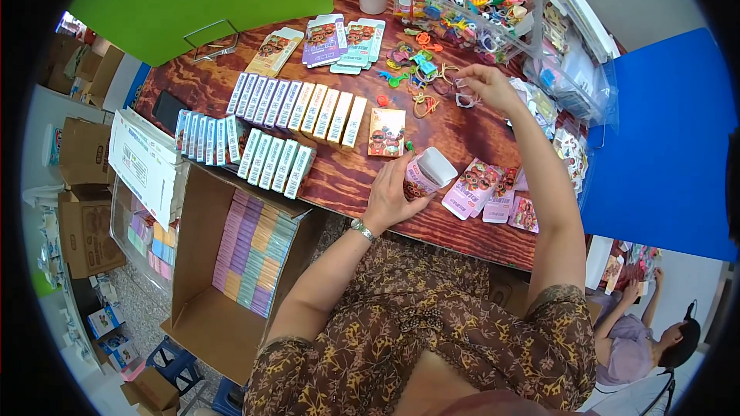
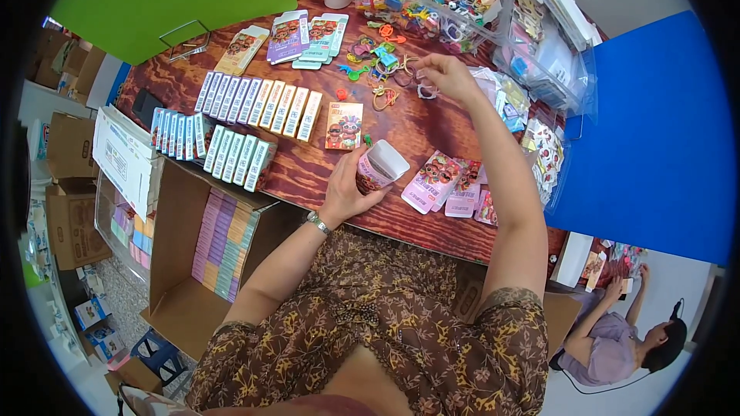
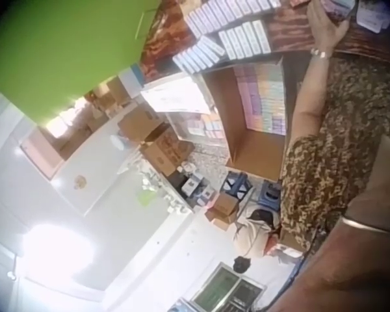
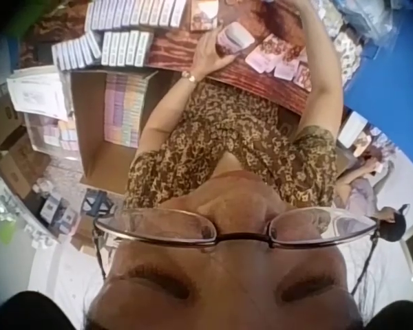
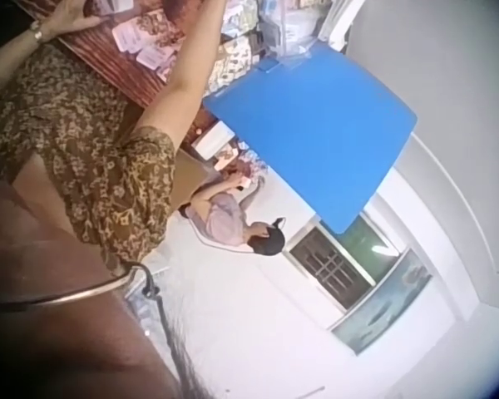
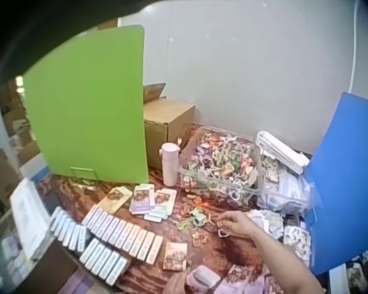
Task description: Sorting and packing printed cards and small colorful components into containers.
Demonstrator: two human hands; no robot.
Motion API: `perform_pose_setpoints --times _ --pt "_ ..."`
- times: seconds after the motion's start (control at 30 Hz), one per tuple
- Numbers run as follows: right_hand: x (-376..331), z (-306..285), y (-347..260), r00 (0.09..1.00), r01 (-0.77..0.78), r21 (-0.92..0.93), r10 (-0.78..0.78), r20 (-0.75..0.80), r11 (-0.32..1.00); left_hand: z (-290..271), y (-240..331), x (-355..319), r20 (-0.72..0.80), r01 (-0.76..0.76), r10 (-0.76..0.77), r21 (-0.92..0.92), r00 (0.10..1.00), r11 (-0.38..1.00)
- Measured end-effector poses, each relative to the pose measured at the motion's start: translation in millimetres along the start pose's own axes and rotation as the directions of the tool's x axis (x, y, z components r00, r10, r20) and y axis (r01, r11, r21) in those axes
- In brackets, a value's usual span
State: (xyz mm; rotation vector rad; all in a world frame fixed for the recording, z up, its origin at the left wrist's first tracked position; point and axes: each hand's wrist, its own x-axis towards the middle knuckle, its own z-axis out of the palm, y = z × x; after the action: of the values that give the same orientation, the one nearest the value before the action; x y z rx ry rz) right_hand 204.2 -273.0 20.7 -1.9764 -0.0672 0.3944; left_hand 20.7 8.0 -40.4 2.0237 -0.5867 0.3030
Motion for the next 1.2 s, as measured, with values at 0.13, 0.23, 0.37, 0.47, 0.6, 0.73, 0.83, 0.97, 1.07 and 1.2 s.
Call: perform_pose_setpoints --times 0.13,0.23,0.37,0.47,0.6,0.73,0.83,0.97,1.07,1.2 --pt "4 -7 47 0.983 -0.047 -0.648 -0.081 -0.166 0.760 0 1 1 0.007 -0.002 0.002 -0.002 1.000 1.000" --pt "1 -8 56 0.975 -0.168 -0.737 0.000 -0.222 0.655 1 2 0 -0.002 -0.009 0.009 0.003 1.000 1.000" --pt "2 1 51 0.975 -0.188 -0.763 0.025 -0.221 0.618 0 2 0 0.007 -0.007 0.007 0.003 1.000 1.000" --pt "3 5 46 0.963 -0.267 -0.689 0.161 -0.216 0.674 1 2 1 -0.007 -0.002 0.002 -0.004 1.000 1.000" --pt "-1 8 43 0.966 -0.242 -0.737 0.083 -0.246 0.631 -2 7 -4 -0.042 0.043 -0.042 0.013 0.998 0.999" --pt "-2 6 55 0.959 -0.266 -0.748 0.093 -0.266 0.608 -9 20 -4 -0.038 0.047 -0.045 0.040 0.998 0.998" --pt "-1 17 54 0.955 -0.287 -0.747 0.122 -0.269 0.600 -15 25 -10 -0.006 0.126 -0.126 0.047 0.992 0.991" --pt "-2 18 52 0.949 -0.305 -0.785 0.100 -0.300 0.539 -15 30 -14 -0.004 0.182 -0.182 0.065 0.983 0.981" --pt "-6 12 46 0.968 -0.220 -0.743 0.048 -0.246 0.632 -17 32 -16 -0.060 0.178 -0.175 0.037 0.983 0.983" --pt "-19 13 46 0.978 -0.201 -0.778 0.081 -0.191 0.595 -18 30 -26 -0.001 0.231 -0.231 0.005 0.973 0.973"
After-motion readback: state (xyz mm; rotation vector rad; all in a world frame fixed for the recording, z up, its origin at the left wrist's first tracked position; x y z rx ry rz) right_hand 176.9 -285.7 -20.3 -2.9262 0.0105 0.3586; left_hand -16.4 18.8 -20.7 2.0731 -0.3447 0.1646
